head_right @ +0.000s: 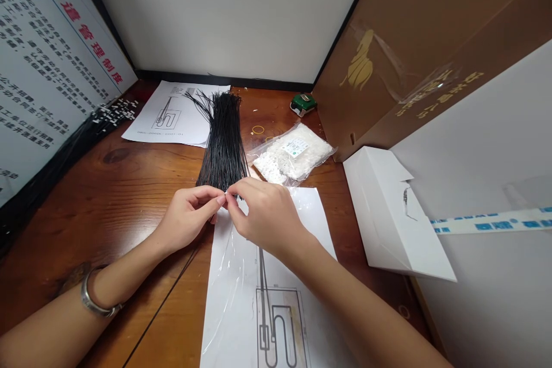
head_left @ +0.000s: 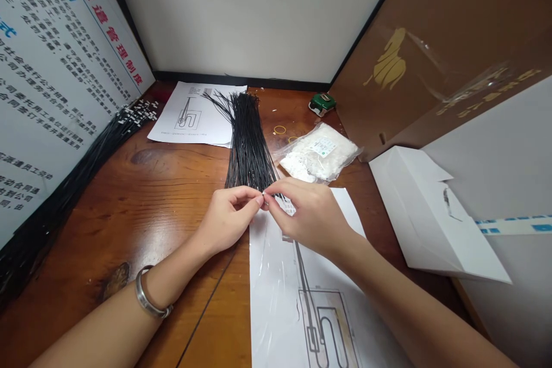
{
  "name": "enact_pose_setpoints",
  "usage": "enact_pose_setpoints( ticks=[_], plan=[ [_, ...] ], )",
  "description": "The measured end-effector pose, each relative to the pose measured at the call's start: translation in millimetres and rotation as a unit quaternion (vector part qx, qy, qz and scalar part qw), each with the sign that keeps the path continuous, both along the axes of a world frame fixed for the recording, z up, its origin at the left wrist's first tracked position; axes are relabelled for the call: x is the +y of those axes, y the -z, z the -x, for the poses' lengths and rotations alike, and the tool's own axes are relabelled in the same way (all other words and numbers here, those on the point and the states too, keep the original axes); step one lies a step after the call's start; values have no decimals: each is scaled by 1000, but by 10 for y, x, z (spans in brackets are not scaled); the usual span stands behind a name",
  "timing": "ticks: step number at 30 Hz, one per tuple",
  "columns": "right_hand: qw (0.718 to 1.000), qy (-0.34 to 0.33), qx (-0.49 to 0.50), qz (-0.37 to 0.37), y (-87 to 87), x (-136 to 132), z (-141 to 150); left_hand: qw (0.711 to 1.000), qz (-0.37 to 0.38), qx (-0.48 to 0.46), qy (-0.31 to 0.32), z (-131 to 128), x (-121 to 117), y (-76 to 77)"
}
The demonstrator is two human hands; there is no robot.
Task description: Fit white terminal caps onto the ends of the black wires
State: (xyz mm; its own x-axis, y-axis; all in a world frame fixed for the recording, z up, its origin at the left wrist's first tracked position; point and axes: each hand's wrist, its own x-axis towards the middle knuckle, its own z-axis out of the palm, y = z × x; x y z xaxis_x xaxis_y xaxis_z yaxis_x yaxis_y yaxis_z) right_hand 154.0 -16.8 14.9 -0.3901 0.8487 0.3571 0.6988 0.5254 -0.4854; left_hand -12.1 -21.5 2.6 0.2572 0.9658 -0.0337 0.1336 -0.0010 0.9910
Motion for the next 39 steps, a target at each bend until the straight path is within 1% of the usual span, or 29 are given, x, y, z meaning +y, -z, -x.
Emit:
enact_pose_setpoints(
  ticks=[4,7,10,12,14,16,19,24,28,34,39],
  plan=[
    [999,-8,-35,-31,4,5,-12,1000,-7,-1,2,0,3,-4],
    [999,-15,-20,-22,-15,9,-17,1000,2,-11,-2,-3,9,-5],
    [999,-6,26,33,-50,16,-21,999,17,-37,-7,-8,14,-2],
    [994,24,61,86,-76,22,-19,998,24,-53,-13,-10,16,2],
    [983,57,101,143,-96,27,-15,997,28,-62,-18,-11,18,8],
    [968,77,139,195,-107,31,-10,997,31,-65,-18,-12,19,15],
    [949,89,180,242,-116,35,-8,997,36,-71,-16,-12,20,24],
    [927,83,232,284,-117,41,-9,995,44,-85,-17,-18,19,27],
    [912,76,267,301,-107,41,-11,993,34,-104,-31,-18,15,35],
    [889,76,301,337,-80,37,-10,993,34,-109,-17,-4,16,26],
    [883,81,301,350,-72,35,0,995,39,-94,-13,-10,25,1]
  ],
)
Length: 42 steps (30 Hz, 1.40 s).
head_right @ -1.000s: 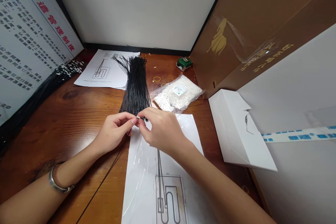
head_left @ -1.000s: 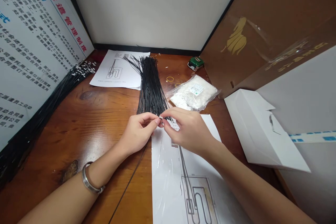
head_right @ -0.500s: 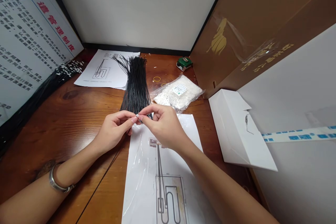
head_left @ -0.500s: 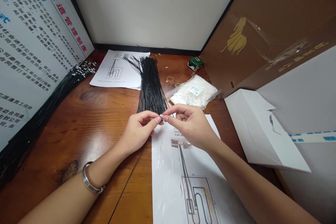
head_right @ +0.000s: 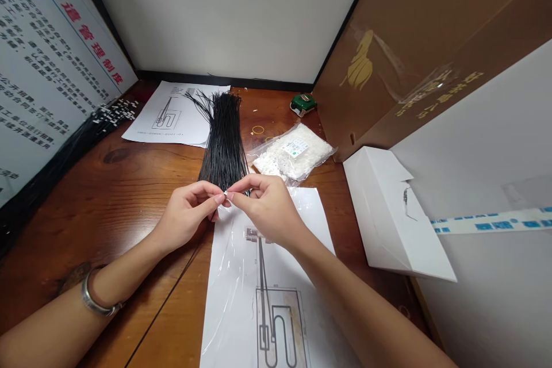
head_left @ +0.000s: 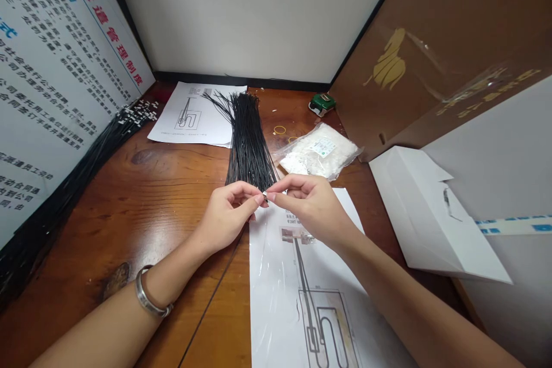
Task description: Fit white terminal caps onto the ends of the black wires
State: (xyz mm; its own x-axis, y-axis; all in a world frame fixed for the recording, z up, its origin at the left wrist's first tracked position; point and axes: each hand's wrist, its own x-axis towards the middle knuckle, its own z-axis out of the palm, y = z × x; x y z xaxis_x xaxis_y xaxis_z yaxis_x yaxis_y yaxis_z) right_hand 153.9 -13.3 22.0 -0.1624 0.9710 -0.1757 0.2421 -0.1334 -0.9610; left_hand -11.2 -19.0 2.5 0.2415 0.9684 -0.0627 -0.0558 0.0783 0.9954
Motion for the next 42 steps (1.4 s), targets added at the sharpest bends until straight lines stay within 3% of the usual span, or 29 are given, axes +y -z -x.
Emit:
enact_pose_setpoints(
  ticks=[13,31,42],
  plan=[
    [1000,19,-11,-17,7,28,-10,997,-19,72,12,9,-18,28],
    [999,5,-26,-19,-9,27,-12,998,-12,51,38,26,-12,35],
    [999,-13,1,-38,22,6,2,995,-46,58,71,72,-6,83]
  ],
)
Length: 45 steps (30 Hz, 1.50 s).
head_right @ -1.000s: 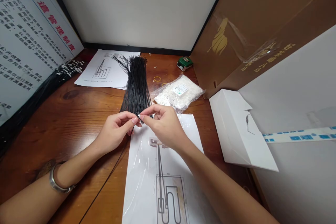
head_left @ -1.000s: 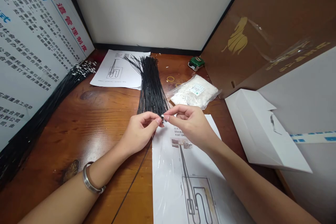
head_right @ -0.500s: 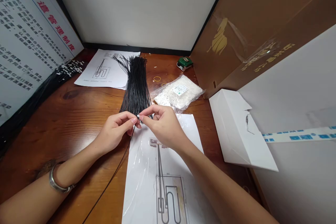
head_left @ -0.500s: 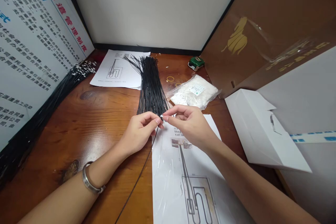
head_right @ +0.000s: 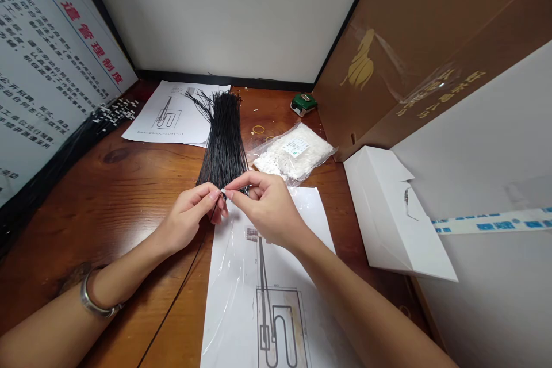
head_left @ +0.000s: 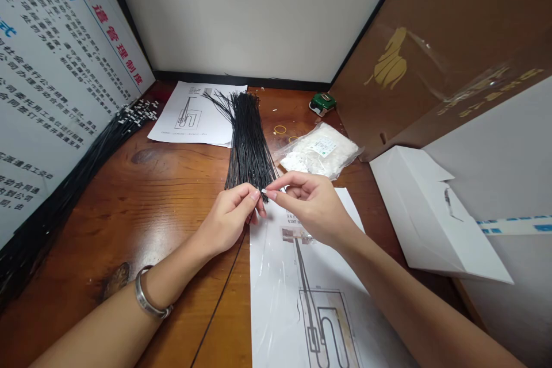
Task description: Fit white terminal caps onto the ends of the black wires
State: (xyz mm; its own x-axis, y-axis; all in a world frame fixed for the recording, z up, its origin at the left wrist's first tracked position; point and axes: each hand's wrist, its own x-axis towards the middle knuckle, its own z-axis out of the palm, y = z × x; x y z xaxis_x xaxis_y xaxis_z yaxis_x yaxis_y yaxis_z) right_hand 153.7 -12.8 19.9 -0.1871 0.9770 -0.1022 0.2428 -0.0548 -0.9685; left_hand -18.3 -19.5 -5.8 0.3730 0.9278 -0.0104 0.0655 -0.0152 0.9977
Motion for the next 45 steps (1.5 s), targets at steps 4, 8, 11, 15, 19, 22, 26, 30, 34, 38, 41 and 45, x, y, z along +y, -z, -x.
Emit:
enact_pose_setpoints(
  ticks=[4,8,11,15,19,22,26,30,34,38,41,45],
  plan=[
    [1000,-4,9,16,-26,-11,7,1000,-2,-14,3,-9,-11,-13],
    [1000,-6,21,14,-44,-13,7,1000,-2,-21,0,-22,-26,-16],
    [999,-1,30,16,-45,-11,4,1000,3,-21,-3,-20,-29,-22],
    [999,15,48,20,-46,-4,4,999,8,-33,13,-8,-17,-37],
    [997,32,71,23,-49,8,2,999,8,-41,26,0,-14,-31],
    [996,26,84,30,-47,12,2,999,3,-35,26,4,-19,-15],
    [996,20,81,38,-47,13,7,999,-2,-29,29,9,-22,-7],
    [996,18,70,42,-52,17,11,1000,-7,-12,28,10,-25,-15],
    [998,11,54,37,-39,14,3,999,-14,29,23,5,-26,-24],
    [999,12,30,25,-27,4,-6,999,-7,27,16,-4,-23,-38],
    [1000,18,1,19,-35,-5,0,1000,6,12,7,-12,-22,-56],
    [999,21,-29,-7,-45,-11,10,1000,5,18,-1,-22,-19,-64]
  ],
)
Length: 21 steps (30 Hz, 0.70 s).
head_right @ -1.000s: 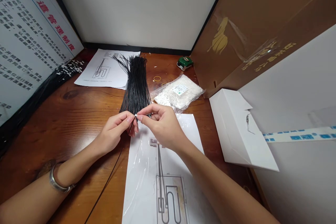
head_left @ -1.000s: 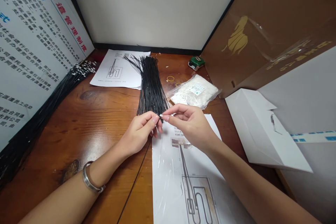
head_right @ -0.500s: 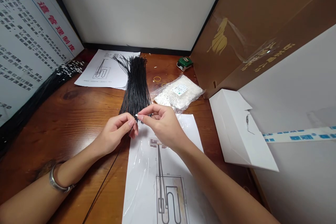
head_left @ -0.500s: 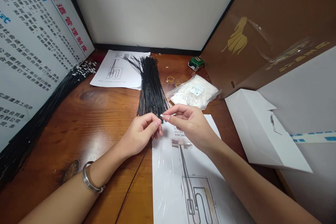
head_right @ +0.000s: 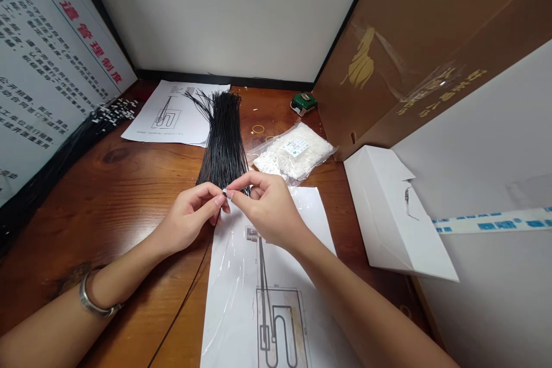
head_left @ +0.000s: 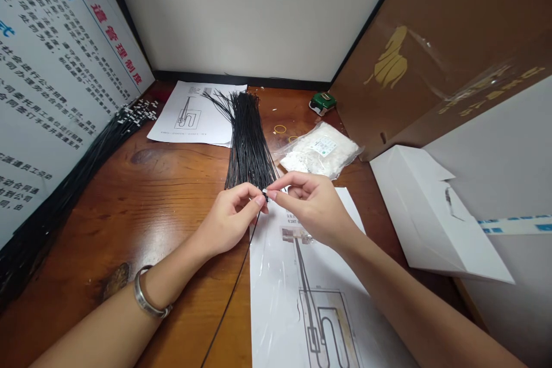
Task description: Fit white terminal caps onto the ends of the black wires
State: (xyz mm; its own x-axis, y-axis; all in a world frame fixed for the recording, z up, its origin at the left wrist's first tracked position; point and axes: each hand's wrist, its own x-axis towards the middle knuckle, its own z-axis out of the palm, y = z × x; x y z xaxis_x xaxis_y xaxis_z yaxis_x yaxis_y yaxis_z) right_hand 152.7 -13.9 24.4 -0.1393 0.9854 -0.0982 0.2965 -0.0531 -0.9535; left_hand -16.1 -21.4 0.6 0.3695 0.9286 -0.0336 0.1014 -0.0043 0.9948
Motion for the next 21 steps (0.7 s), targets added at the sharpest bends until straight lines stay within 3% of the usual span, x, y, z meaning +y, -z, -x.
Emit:
enact_pose_setpoints(
  ticks=[7,21],
  plan=[
    [999,-5,-22,-31,3,-6,-9,1000,-5,1,-5,-1,10,25],
    [999,-26,-19,-7,-23,-9,-2,1000,10,-7,19,14,2,9]
  ],
)
